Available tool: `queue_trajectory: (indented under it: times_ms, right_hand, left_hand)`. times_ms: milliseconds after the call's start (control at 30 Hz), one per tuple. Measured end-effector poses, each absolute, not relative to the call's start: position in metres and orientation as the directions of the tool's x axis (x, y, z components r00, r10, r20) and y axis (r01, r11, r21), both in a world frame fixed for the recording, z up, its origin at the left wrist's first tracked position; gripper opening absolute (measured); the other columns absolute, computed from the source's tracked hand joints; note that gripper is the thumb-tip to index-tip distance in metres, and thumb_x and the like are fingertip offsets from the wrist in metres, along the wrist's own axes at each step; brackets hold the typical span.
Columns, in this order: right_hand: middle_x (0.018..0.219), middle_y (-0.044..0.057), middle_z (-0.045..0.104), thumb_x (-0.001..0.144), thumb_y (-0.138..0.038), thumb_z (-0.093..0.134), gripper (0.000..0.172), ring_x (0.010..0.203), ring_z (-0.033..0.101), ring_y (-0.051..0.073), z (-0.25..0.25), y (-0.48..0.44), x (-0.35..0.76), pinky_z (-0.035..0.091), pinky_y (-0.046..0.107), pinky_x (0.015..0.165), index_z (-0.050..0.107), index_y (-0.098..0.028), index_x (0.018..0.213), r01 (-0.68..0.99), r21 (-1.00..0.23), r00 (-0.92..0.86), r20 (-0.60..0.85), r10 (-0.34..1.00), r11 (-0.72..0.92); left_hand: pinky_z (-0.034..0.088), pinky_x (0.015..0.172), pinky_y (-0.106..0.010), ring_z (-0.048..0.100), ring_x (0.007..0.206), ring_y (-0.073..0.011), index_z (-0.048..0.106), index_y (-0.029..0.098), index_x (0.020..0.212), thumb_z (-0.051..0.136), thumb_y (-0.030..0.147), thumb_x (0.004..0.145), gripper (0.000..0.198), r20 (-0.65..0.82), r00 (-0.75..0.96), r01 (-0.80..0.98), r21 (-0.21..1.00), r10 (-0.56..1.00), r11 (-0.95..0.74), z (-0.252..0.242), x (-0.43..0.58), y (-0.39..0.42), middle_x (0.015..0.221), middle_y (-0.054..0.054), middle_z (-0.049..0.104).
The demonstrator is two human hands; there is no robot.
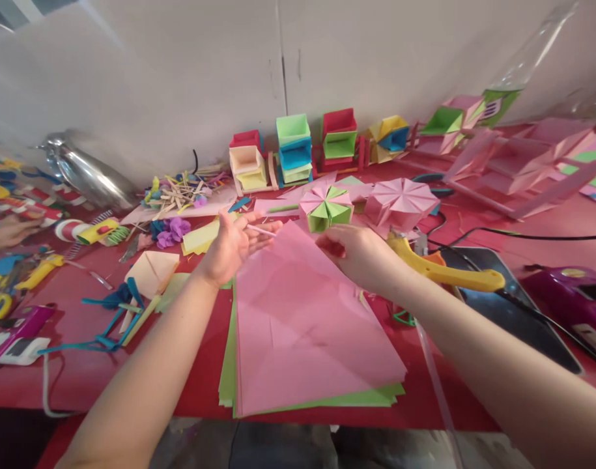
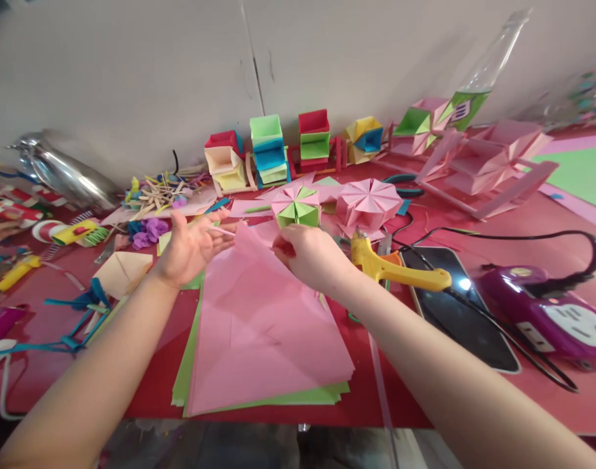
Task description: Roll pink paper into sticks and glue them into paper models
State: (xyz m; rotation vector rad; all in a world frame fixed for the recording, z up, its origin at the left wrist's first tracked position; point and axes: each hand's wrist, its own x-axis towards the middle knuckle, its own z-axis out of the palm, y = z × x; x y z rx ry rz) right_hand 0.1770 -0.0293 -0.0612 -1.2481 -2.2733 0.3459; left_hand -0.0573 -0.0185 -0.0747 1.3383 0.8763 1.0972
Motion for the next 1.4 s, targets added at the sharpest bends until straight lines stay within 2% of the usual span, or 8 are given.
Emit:
queue_trajectory:
  times_ms: [267,367,467,600,700,867,1233,1400]
  right_hand:
    - [0.073,0.004,0.057,0.079,-0.012,0.045,0.013,0.062,0.05,0.013,-0.074,-0.039,0.176,0.038,0.023,0.057,0.057,-0.016,0.074,0.687,-0.407,-0.411,0.465,0.784,0.602]
    - [0.073,0.003,0.057,0.078,-0.012,0.045,0.013,0.063,0.051,0.013,-0.072,-0.04,0.176,0.039,0.024,0.06,0.057,-0.016,0.075,0.674,-0.475,-0.319,0.503,0.803,0.565]
    - [0.071,0.001,0.058,0.08,-0.016,0.047,0.012,0.062,0.052,0.012,-0.068,-0.042,0.178,0.04,0.022,0.058,0.058,-0.017,0.076,0.584,-0.674,-0.234,0.394,0.889,0.452]
    - [0.066,-0.002,0.058,0.084,-0.025,0.047,0.015,0.06,0.051,0.011,-0.064,-0.048,0.175,0.039,0.021,0.054,0.058,-0.019,0.076,0.451,-0.854,-0.295,0.132,0.946,0.259]
    - [0.069,-0.002,0.06,0.084,-0.026,0.047,0.015,0.063,0.052,0.011,-0.065,-0.053,0.169,0.04,0.022,0.057,0.059,-0.02,0.076,0.418,-0.875,-0.328,0.106,0.939,0.245]
    - [0.071,0.0,0.061,0.083,-0.026,0.048,0.016,0.066,0.054,0.012,-0.063,-0.058,0.165,0.041,0.023,0.06,0.06,-0.02,0.076,0.393,-0.886,-0.388,0.082,0.918,0.246]
    - [0.065,-0.002,0.055,0.081,-0.03,0.051,0.017,0.058,0.05,0.009,-0.068,-0.058,0.166,0.041,0.022,0.057,0.06,-0.017,0.074,0.183,-0.979,-0.558,-0.181,0.81,-0.093]
    - [0.061,-0.003,0.05,0.08,-0.03,0.051,0.018,0.058,0.047,0.01,-0.068,-0.064,0.162,0.035,0.022,0.054,0.054,-0.018,0.066,0.324,-0.945,-0.535,-0.143,0.833,0.046]
  left_hand:
    - [0.037,0.091,-0.04,0.06,0.095,-0.0225,0.029,0.018,0.131,0.023,0.074,0.075,0.079,0.055,0.362,0.031,0.997,0.931,-0.072,-0.098,-0.052,-0.032,0.096,-0.011,0.067]
    - [0.041,0.084,-0.039,0.062,0.081,-0.022,0.046,0.017,0.122,0.049,0.064,0.073,0.067,-0.071,0.593,0.217,0.973,0.802,-0.075,-0.096,-0.055,-0.038,0.081,-0.008,0.068]
    - [0.04,0.087,-0.037,0.059,0.092,-0.0217,0.06,0.022,0.108,0.066,0.044,0.071,0.044,-0.08,0.597,0.308,0.942,0.798,-0.136,-0.091,-0.048,-0.043,0.09,-0.006,0.067]
    - [0.043,0.086,-0.034,0.057,0.097,-0.0202,0.061,0.023,0.107,0.063,0.04,0.075,0.036,-0.007,0.298,0.111,0.993,0.955,-0.027,-0.089,-0.029,-0.053,0.102,-0.007,0.064]
    - [0.047,0.076,-0.029,0.059,0.083,-0.0163,0.065,0.022,0.097,0.062,0.039,0.076,0.027,-0.027,0.194,-0.077,0.996,0.981,0.043,-0.09,-0.016,-0.062,0.097,-0.006,0.065]
    - [0.048,0.069,-0.027,0.058,0.073,-0.0141,0.07,0.023,0.086,0.066,0.036,0.074,0.018,-0.076,0.124,-0.261,0.96,0.989,0.107,-0.096,-0.007,-0.068,0.079,-0.002,0.067]
    - [0.042,0.062,-0.022,0.05,0.061,-0.0081,0.069,0.024,0.074,0.069,0.032,0.071,0.008,-0.058,0.089,-0.439,0.894,0.994,0.092,-0.095,-0.005,-0.068,0.078,0.001,0.065]
    - [0.042,0.075,-0.025,0.057,0.078,-0.0117,0.067,0.025,0.073,0.068,0.03,0.073,0.005,-0.013,0.095,-0.462,0.885,0.995,0.056,-0.099,-0.002,-0.067,0.079,0.002,0.067]
